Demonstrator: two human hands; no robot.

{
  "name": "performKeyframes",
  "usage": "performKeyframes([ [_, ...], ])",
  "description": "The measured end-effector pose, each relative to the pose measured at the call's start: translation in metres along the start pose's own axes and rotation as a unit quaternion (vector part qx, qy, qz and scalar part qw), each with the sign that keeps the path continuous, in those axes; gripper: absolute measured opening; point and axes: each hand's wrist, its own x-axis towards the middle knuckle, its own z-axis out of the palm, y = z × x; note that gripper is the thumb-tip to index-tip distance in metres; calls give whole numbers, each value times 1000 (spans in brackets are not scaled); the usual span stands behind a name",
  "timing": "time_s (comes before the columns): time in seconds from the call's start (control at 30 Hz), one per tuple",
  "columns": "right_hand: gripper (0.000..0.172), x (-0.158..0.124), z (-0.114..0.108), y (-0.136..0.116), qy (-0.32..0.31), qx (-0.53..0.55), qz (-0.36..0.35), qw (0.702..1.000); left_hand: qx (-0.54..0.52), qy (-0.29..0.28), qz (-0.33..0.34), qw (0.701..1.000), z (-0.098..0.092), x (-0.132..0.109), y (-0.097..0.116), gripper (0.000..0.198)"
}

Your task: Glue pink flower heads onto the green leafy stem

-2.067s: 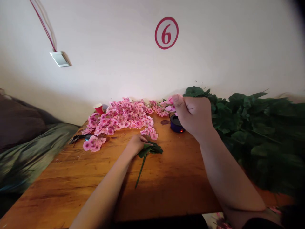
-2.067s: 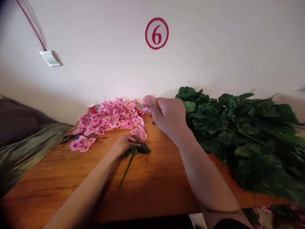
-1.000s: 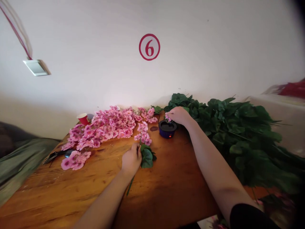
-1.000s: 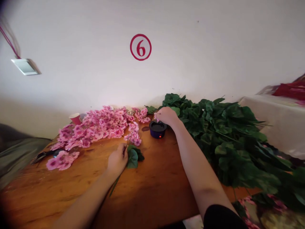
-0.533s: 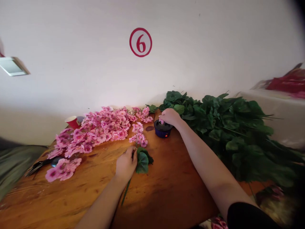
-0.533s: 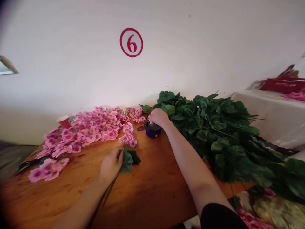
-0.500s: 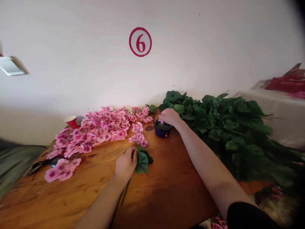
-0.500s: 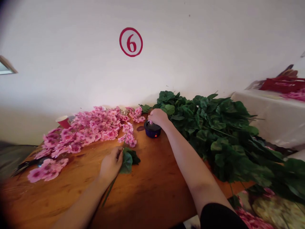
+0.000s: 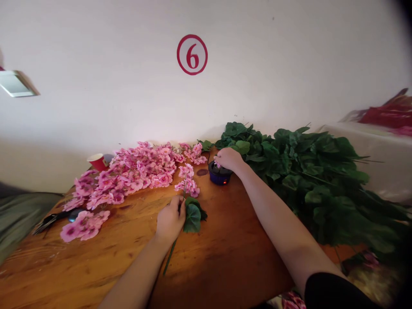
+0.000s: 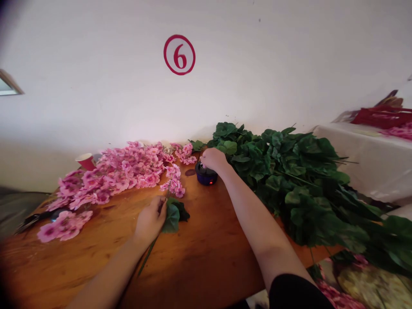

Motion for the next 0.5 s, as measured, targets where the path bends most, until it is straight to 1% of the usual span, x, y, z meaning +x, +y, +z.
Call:
performKeyframes([
  [0.3, 41, 2, 1, 2, -10, 5, -16, 1000, -5, 3, -2, 1000, 2, 0, -1, 18],
  [0.4, 41, 1, 1, 1, -17, 4, -19, 1000, -12, -5, -10, 1000, 1, 0, 1, 22],
  [0.5, 43, 1, -1, 2, -9, 0, -17, 1000, -7, -11, -11, 1000, -1, 0, 3, 28],
])
